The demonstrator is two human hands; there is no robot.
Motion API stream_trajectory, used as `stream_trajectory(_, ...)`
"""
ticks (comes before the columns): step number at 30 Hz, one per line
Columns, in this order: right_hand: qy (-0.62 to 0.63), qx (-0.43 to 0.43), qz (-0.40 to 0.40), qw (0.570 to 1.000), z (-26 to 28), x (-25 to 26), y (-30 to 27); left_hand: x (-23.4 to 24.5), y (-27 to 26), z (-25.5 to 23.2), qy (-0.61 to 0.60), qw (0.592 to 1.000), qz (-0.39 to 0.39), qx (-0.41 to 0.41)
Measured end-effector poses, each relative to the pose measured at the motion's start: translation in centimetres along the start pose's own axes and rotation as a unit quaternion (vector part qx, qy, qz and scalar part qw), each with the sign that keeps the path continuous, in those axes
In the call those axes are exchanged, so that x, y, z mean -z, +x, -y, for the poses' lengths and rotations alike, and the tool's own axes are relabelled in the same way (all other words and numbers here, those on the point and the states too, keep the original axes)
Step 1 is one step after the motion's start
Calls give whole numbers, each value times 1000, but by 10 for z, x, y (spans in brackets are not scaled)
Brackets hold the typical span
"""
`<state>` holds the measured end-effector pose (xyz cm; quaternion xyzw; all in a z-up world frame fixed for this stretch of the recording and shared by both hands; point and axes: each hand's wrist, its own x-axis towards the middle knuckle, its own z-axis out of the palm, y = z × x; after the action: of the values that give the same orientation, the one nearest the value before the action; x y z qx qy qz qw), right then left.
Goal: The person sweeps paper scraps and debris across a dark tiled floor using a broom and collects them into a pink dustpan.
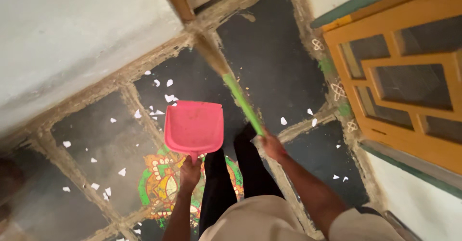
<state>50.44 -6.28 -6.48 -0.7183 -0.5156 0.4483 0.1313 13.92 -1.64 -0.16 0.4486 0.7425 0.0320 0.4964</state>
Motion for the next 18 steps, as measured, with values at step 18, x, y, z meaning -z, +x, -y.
stream_trajectory(18, -499, 58, 82, 861, -49, -12, 57, -18, 24, -39, -79, 993, 81, 47)
